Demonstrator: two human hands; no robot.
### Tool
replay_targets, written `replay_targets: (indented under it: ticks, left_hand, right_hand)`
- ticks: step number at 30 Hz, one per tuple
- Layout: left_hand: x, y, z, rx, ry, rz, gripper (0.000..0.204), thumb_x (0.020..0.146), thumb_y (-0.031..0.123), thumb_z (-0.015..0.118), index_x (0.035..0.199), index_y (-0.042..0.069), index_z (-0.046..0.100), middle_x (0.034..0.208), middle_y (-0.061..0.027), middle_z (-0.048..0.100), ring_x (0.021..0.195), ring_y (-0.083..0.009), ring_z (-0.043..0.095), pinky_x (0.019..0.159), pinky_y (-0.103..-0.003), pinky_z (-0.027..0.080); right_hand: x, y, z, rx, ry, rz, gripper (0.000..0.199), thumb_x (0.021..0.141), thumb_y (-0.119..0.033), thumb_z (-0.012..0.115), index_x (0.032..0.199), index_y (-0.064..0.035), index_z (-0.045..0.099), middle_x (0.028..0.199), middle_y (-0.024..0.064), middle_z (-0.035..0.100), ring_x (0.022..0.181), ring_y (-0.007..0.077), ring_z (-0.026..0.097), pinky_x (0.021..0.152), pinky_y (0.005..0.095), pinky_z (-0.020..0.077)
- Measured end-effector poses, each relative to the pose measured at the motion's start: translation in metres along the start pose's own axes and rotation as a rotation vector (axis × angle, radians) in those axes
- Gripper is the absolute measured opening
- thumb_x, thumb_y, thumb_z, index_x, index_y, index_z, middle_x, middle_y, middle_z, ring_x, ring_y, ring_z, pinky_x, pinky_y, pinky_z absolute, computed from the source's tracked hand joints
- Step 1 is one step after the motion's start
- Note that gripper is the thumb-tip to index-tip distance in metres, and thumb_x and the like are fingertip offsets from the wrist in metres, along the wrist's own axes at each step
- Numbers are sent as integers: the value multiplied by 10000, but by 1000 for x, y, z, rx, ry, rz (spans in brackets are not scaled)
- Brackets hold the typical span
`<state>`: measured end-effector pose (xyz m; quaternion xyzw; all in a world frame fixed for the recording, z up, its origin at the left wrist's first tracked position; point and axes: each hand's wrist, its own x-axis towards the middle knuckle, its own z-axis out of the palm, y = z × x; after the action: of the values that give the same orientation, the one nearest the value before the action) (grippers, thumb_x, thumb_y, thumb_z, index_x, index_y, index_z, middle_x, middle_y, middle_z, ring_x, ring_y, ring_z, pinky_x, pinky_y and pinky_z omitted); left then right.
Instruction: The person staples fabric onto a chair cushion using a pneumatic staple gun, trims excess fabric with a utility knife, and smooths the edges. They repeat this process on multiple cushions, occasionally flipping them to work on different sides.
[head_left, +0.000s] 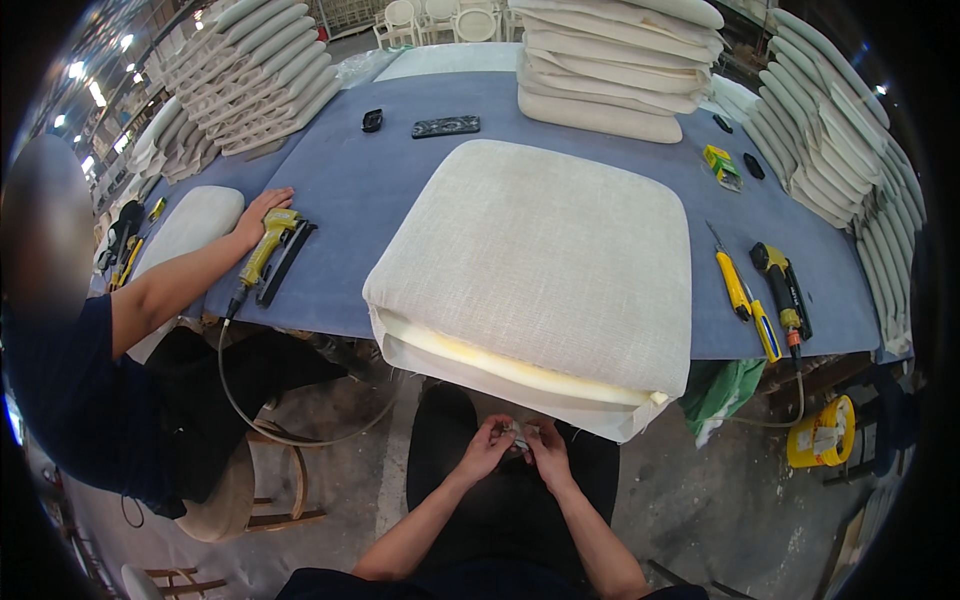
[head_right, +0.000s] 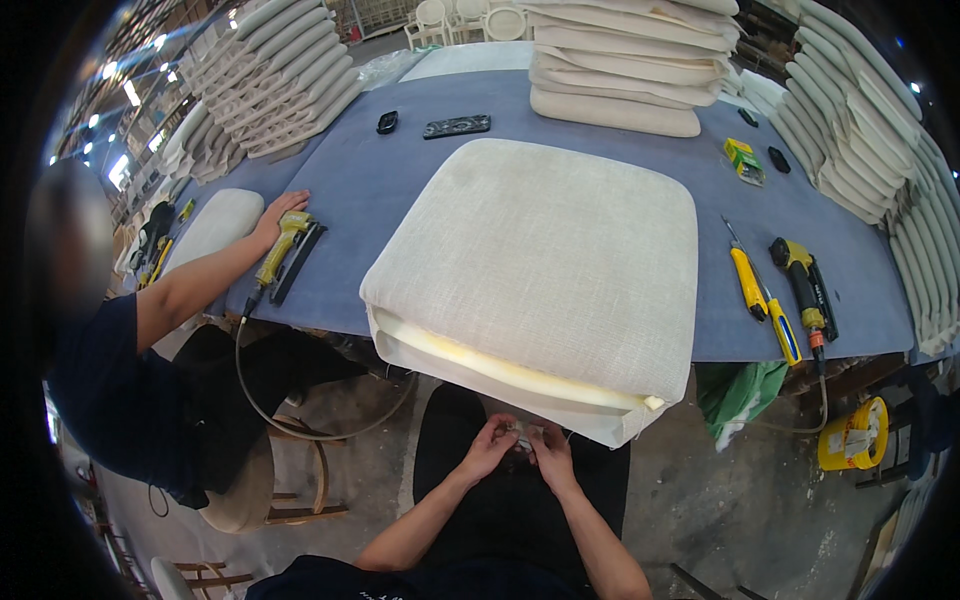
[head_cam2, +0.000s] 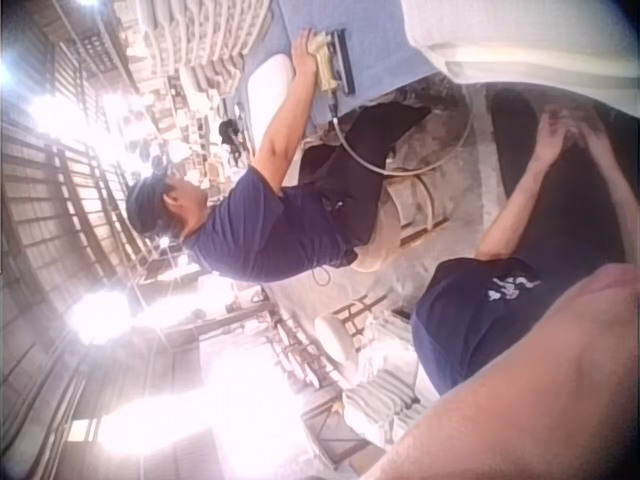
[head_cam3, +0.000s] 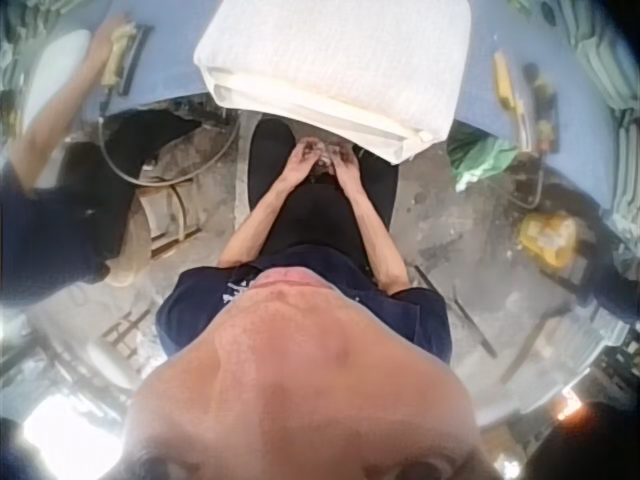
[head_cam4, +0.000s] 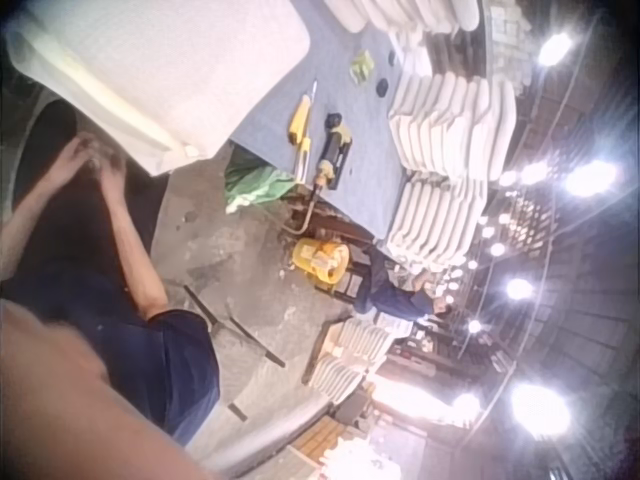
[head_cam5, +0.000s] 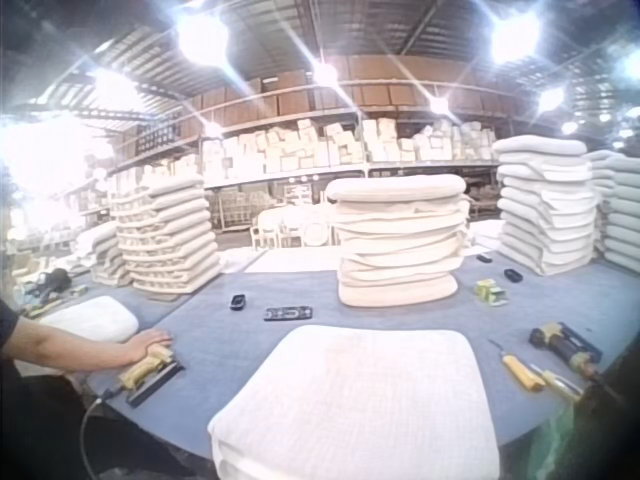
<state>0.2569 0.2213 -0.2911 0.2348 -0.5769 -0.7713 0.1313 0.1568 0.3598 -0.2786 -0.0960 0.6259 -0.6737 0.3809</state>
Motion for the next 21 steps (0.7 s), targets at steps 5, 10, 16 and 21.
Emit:
replay_targets:
  ticks: [5, 10, 16, 21]
  left_hand:
    - [1, 3, 0, 117, 14, -104, 330, 1085, 160, 653, 1370, 34, 545, 1038, -58, 713, 893, -103, 670, 816, -278, 560]
    - [-4, 0, -2, 25, 19, -44, 370, 1086, 178, 655, 1398, 24, 527, 1042, -79, 725, 925, -117, 695, 846, -278, 574]
    - [-4, 9, -11, 123, 9, -112, 384, 1091, 169, 646, 1414, 5, 518, 1124, -109, 732, 985, -145, 716, 884, -289, 580]
    - [10, 5, -1, 170, -122, -72, 434, 1097, 209, 644, 1454, 3, 508, 1160, -115, 730, 1066, -170, 702, 943, -313, 561]
  right_hand:
    - [-4, 5, 4, -60, -2, -215, 308, 1055, -132, 667, 1345, -57, 592, 1055, 67, 692, 836, 105, 627, 712, 261, 514]
    - [-3, 6, 4, -13, 0, -87, 327, 1057, -113, 657, 1368, -43, 585, 1122, 77, 698, 931, 122, 653, 770, 277, 527]
    - [7, 33, 7, 10, 10, -176, 363, 1041, -96, 691, 1378, -23, 579, 1194, 94, 689, 1016, 158, 675, 868, 304, 561]
    - [1, 7, -10, -67, 50, -146, 491, 1008, -161, 769, 1430, -7, 569, 1319, 170, 674, 1226, 243, 672, 1027, 353, 568]
